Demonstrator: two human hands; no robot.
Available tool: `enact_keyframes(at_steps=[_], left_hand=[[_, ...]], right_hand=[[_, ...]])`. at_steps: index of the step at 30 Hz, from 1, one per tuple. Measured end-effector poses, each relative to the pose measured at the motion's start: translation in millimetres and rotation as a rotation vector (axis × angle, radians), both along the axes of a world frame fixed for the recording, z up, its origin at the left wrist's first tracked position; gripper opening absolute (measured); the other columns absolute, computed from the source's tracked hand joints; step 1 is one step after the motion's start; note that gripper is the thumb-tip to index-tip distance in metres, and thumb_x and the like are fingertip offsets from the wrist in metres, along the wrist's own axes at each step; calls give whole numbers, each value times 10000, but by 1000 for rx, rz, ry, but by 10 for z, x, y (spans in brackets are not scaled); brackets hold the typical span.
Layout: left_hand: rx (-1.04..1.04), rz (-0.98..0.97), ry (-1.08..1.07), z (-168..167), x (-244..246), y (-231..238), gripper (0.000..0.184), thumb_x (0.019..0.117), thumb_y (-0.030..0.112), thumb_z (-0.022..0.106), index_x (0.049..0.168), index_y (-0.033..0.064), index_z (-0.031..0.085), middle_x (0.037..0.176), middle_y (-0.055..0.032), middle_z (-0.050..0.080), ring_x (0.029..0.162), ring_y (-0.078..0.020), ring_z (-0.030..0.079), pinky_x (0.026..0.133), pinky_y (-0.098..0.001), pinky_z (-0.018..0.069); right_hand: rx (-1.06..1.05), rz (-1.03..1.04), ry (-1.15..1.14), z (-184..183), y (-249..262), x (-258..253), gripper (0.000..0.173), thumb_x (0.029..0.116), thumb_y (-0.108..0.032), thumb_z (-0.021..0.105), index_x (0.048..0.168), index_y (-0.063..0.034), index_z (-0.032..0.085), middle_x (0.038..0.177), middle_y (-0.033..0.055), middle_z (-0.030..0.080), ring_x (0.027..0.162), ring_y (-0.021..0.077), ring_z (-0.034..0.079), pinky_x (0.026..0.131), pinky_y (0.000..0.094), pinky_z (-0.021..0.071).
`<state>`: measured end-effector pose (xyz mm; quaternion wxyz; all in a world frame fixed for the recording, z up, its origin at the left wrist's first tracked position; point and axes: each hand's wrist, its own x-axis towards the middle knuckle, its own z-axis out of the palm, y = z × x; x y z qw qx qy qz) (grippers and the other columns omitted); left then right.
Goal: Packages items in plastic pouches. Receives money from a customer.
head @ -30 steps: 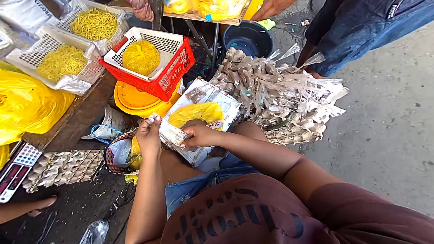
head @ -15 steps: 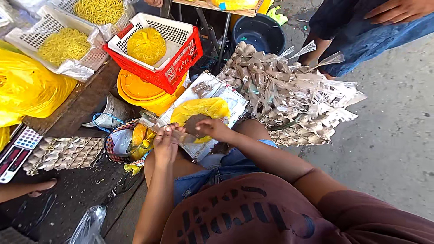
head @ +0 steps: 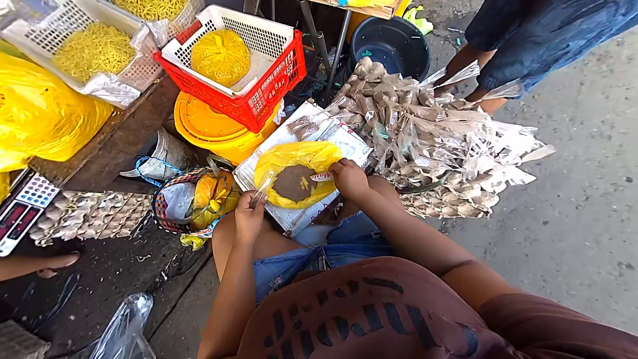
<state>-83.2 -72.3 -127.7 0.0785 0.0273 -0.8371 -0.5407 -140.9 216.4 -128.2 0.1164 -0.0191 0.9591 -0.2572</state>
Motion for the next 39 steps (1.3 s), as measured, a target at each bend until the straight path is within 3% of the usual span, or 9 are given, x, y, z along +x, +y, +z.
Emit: enact_keyframes(at_steps=[4, 7, 9, 11, 15, 23, 27, 33, 39], left_hand=[[-251, -155, -46, -78, 38, 18, 223, 919, 115, 725, 1060, -58, 705, 1049, -185, 698, 946, -198, 672, 875, -333, 554], [-550, -407, -134, -73, 22, 169, 260, 922, 133, 716, 1142, -6, 719, 1145, -203, 705, 1090, -332, 682, 989, -483, 534], [-721, -555, -238, -44, -5, 300, 301, 952, 119, 659, 1238, 30, 688, 1232, -204, 678, 1198, -370, 636, 1041, -525, 490], [-795, -590, -209, -83, -6, 376, 269, 988, 97, 585, 1222, 19, 693, 1212, -210, 680, 1176, -390, 642, 998, -537, 505], [-643, -374, -44, -110, -20, 428, 208, 971, 119, 611, 1064, -4, 751, 1080, -197, 728, 1026, -362, 713, 897, -526, 563], [-254, -251, -131, -114, -21, 247, 264, 953, 156, 669, 1131, -36, 702, 1089, -185, 700, 994, -212, 680, 916, -341, 548], [-173, -185, -100, -154, -16, 187, 266, 962, 195, 683, 1099, -32, 697, 1056, -147, 696, 933, -126, 658, 865, -258, 535], [-144, -200, -119, -143, -17, 217, 396, 937, 287, 733, 1132, -53, 679, 1070, -169, 682, 951, -171, 648, 884, -308, 530], [-123, -207, -83, -173, -19, 254, 336, 964, 257, 692, 1118, -42, 686, 1067, -157, 690, 986, -172, 655, 915, -319, 527]], right_hand=[[24, 109, -47, 68, -156, -81, 243, 1021, -50, 527, 1174, -24, 713, 1202, 219, 684, 1196, 421, 607, 999, 582, 474], [18, 154, -56, 45, -283, -127, 258, 1029, -59, 517, 1195, -48, 715, 1219, 197, 686, 1202, 403, 607, 1012, 563, 476], [17, 196, -76, 28, -359, -119, 285, 1027, -43, 503, 1213, -60, 718, 1231, 185, 687, 1222, 395, 597, 1024, 561, 463], [28, 249, -107, -1, -401, -87, 312, 1023, -25, 479, 1227, -64, 713, 1242, 187, 680, 1235, 399, 584, 1026, 567, 453], [-5, 276, -197, -2, -394, -30, 327, 1035, -50, 455, 1266, -41, 687, 1281, 207, 662, 1266, 402, 570, 1062, 560, 432], [-202, 117, -271, 142, -224, -177, 281, 1049, -47, 471, 1252, -11, 663, 1231, 241, 659, 1182, 390, 629, 1025, 573, 474], [-345, 112, -263, 345, -78, -255, 242, 1068, -58, 466, 1212, -1, 652, 1094, 206, 682, 986, 321, 674, 917, 526, 527], [-437, 137, -185, 743, 73, -258, 185, 1070, -71, 501, 1143, -40, 668, 904, 97, 653, 739, 163, 611, 728, 366, 532], [-344, 187, -238, 821, -17, -229, 194, 1067, -66, 495, 1138, -43, 675, 971, 126, 678, 834, 219, 654, 800, 437, 543]])
